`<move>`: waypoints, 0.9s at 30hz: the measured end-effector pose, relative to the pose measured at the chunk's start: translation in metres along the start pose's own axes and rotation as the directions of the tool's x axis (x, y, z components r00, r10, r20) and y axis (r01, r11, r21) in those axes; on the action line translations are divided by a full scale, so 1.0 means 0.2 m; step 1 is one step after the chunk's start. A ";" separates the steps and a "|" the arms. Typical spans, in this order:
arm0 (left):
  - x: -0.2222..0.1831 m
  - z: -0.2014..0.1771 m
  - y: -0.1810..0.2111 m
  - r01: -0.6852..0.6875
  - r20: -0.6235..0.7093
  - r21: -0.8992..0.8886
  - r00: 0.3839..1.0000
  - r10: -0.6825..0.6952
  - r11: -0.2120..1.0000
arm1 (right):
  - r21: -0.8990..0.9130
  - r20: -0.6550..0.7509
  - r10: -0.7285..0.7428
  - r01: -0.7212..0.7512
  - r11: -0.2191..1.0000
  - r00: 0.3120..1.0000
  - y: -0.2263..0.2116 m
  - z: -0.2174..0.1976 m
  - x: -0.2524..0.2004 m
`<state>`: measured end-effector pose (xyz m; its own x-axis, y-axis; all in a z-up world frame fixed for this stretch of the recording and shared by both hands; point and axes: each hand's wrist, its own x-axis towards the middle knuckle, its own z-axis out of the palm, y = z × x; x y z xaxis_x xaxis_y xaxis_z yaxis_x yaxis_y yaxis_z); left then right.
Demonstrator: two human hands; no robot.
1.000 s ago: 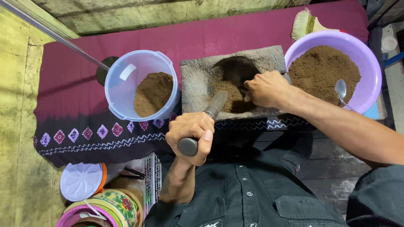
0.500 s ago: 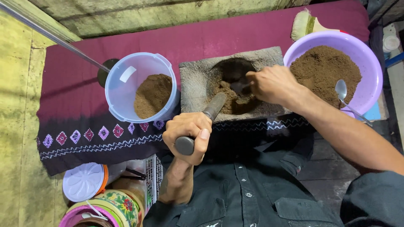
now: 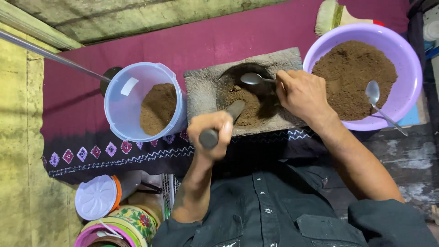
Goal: A person uses a wooden pestle to grind a brown powdery substance in a stone mortar, occasionally using a spoon to scrape the sides and reposition the material.
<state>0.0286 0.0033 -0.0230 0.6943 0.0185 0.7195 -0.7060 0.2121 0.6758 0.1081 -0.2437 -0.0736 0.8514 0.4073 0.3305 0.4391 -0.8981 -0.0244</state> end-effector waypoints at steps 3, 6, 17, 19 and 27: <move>0.00 0.01 -0.02 0.000 0.003 0.024 1.000 0.000 1.000 | 0.025 -0.030 -0.021 0.022 0.999 0.999 0.00 0.01 0.00; 0.02 0.05 0.06 -0.003 0.028 0.025 1.000 0.002 1.000 | 0.021 -0.027 -0.018 0.019 1.000 0.999 -0.01 0.00 0.00; 0.04 0.07 0.23 0.033 0.031 -0.016 0.999 -0.032 0.999 | -0.029 0.011 -0.021 0.022 0.999 1.000 0.01 0.02 -0.01; 0.00 0.05 0.09 0.082 0.046 0.028 0.995 -0.084 0.996 | -0.022 0.011 -0.019 0.019 1.000 1.000 0.00 0.00 0.00; 0.03 0.07 0.24 0.045 0.007 0.014 0.999 -0.045 0.999 | -0.007 -0.006 -0.003 0.002 1.000 1.000 0.01 0.04 0.00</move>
<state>-0.0025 -0.0012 0.0160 0.7244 0.0023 0.6894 -0.6759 0.1995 0.7095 0.1103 -0.2438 -0.0817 0.8486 0.4086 0.3360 0.4391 -0.8983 -0.0165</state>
